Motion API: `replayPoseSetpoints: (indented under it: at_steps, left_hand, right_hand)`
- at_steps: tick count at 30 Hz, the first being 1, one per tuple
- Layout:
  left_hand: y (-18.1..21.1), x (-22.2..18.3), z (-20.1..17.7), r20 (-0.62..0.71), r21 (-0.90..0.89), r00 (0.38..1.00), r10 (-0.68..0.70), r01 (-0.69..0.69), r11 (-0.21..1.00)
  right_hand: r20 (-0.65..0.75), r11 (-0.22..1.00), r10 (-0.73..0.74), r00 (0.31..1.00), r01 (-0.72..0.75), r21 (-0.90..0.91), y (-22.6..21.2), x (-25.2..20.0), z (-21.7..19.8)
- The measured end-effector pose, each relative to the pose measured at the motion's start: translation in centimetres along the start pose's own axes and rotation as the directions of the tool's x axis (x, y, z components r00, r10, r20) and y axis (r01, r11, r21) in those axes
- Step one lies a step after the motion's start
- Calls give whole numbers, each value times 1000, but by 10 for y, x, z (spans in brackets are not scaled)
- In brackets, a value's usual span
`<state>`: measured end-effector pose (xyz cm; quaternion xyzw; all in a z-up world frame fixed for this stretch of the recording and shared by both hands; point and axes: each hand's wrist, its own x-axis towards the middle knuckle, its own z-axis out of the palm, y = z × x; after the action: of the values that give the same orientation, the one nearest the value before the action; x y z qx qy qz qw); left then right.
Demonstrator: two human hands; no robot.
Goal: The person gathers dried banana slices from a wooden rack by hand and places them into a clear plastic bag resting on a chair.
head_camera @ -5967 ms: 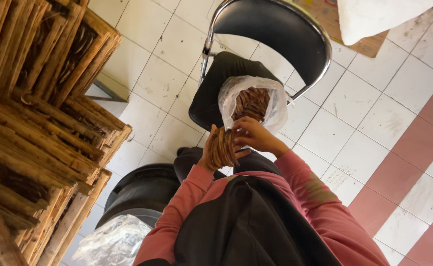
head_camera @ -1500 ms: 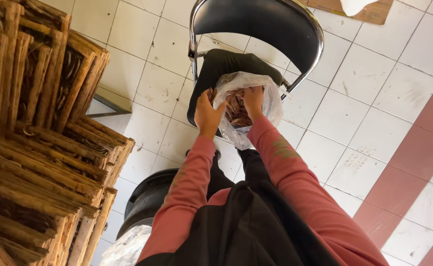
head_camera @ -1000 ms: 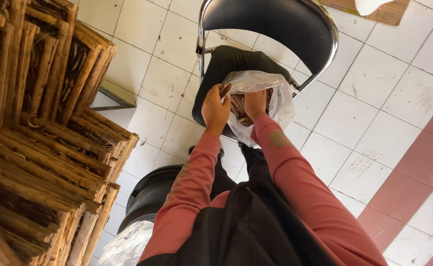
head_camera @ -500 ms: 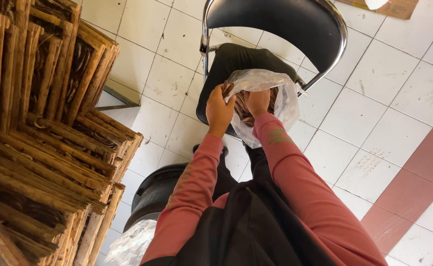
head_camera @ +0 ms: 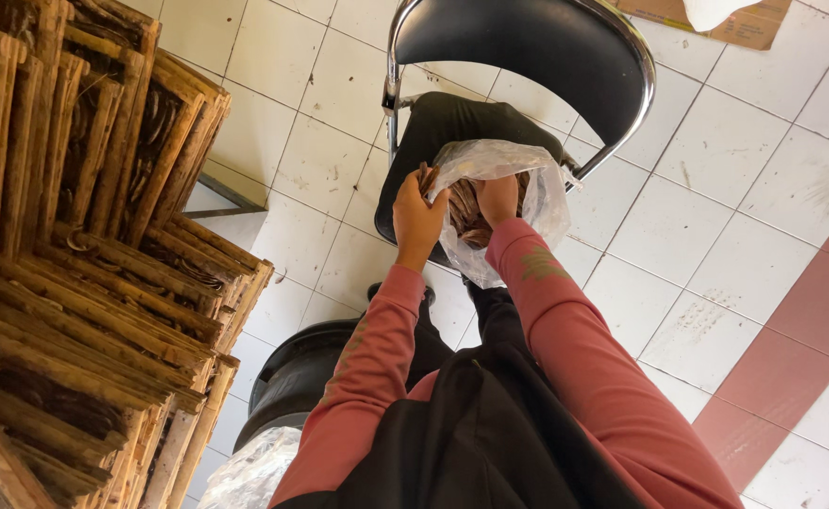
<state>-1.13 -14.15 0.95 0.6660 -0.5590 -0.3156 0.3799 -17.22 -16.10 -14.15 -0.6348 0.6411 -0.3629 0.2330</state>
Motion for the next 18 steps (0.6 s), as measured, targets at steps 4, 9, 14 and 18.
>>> replayPoseSetpoints:
  at_steps: [4,9,14,18]
  left_hand:
    - [4,-1,-3,44,10,990,-137,137,991]
    - [0,-1,-1,37,-29,991,-131,132,991]
    - [-12,-3,7,61,-265,991,-118,130,956]
    - [-14,-2,12,223,-400,918,-327,392,828]
  right_hand:
    - [-4,994,-101,995,101,38,-2,-11,5]
    - [246,942,-299,922,326,-77,-1,-30,16]
    - [197,933,-259,946,297,-202,8,-32,30]
    - [183,946,-157,970,201,-254,8,-22,32]
